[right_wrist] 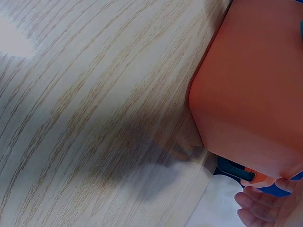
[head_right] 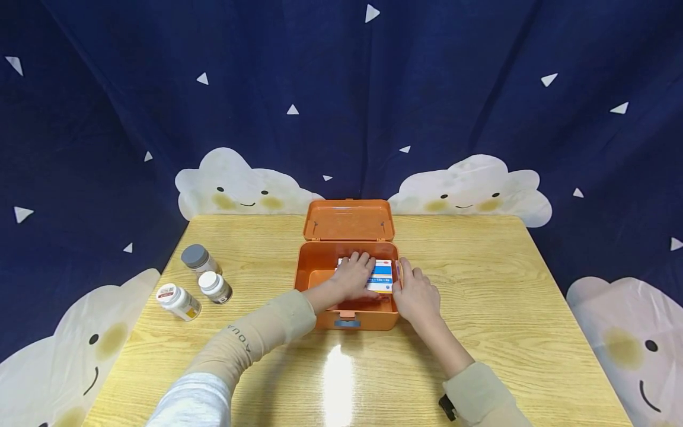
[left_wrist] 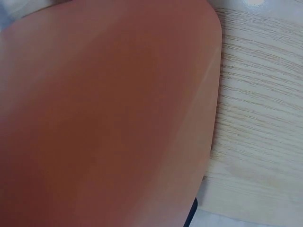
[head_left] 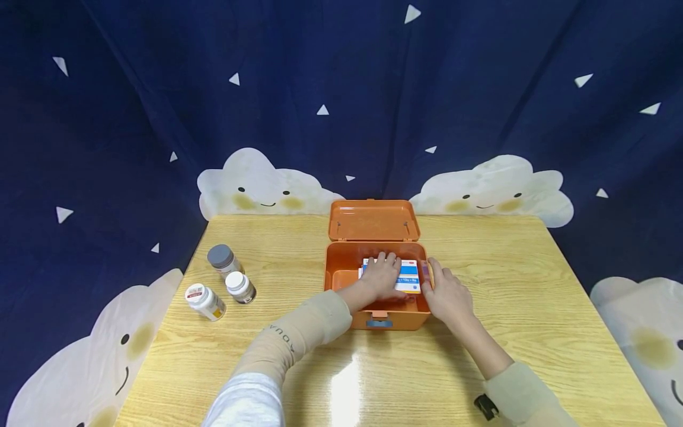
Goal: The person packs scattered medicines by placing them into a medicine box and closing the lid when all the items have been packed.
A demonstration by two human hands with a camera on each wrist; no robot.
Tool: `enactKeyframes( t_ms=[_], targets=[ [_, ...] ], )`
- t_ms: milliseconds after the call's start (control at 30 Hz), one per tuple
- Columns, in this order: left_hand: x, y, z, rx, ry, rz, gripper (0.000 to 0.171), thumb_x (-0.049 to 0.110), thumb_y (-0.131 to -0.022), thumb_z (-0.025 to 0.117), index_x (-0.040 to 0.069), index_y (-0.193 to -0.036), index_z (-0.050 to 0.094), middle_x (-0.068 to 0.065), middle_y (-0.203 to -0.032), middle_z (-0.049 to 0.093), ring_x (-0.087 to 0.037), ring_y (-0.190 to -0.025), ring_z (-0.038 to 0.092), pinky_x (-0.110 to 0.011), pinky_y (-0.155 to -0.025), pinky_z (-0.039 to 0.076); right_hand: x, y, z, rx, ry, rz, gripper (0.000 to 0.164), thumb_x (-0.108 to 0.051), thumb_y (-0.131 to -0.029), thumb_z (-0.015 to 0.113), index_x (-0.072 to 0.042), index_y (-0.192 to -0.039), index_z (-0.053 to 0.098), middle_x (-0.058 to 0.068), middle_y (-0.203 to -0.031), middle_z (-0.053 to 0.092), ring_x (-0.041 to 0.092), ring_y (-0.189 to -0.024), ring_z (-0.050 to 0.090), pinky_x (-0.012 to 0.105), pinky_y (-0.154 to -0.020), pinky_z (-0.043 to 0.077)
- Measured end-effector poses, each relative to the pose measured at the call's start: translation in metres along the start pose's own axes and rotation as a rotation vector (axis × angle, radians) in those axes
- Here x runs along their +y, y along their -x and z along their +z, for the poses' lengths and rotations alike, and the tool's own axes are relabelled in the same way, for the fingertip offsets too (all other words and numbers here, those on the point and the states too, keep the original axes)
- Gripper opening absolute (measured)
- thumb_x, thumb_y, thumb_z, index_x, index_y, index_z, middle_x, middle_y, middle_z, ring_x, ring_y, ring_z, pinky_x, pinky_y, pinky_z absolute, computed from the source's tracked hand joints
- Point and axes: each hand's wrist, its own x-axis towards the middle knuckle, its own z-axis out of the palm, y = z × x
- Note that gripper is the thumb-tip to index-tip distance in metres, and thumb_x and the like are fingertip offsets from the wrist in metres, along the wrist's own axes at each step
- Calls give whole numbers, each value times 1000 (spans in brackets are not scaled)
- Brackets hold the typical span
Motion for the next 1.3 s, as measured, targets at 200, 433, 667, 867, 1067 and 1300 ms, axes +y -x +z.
enactKeyframes(
  t_ms=[200,433,667,867,1067,1300],
  targets=[
    [-2,-1,0,20,14,8,89,71,-71,54,11,-135,42,-3,-126,37,-25,-113,41,-41,-91,43,0,0,0,-6,-5,5,55,-27,-90,45,-7,-139,29,26,-118,50,42,-95,54,56,-71,44],
    [-4,2,-6,-21,55,-6,88,70,-72,55,14,-138,40,-3,-131,39,-24,-117,39,-48,-93,39,1,-1,0,-19,-4,18,56,-27,-90,45,-7,-140,28,26,-117,50,42,-95,53,55,-73,44],
    [-10,9,-14,-77,88,12,83,65,-76,55,20,-142,34,-3,-139,36,-25,-124,35,-50,-99,33,1,-2,1,-28,-3,23,56,-27,-91,45,-7,-140,28,27,-120,49,43,-98,53,57,-75,43],
    [-24,19,-24,-63,157,51,76,60,-80,55,23,-143,32,1,-145,31,-24,-132,29,-47,-105,25,0,-1,0,-42,-6,25,56,-27,-91,44,-7,-140,27,27,-120,48,43,-98,52,57,-76,43],
    [-39,32,-31,48,132,102,70,57,-84,52,24,-142,32,1,-146,31,-23,-132,29,-46,-106,24,0,-1,0,-32,-16,23,56,-27,-91,45,-7,-140,27,26,-121,48,43,-100,52,57,-77,42],
    [-55,49,-35,219,76,117,66,54,-86,50,21,-141,34,-1,-143,35,-22,-130,31,-46,-106,22,0,-1,0,-35,-13,25,55,-26,-91,44,-7,-140,28,26,-119,49,42,-96,53,56,-75,43]
  ],
)
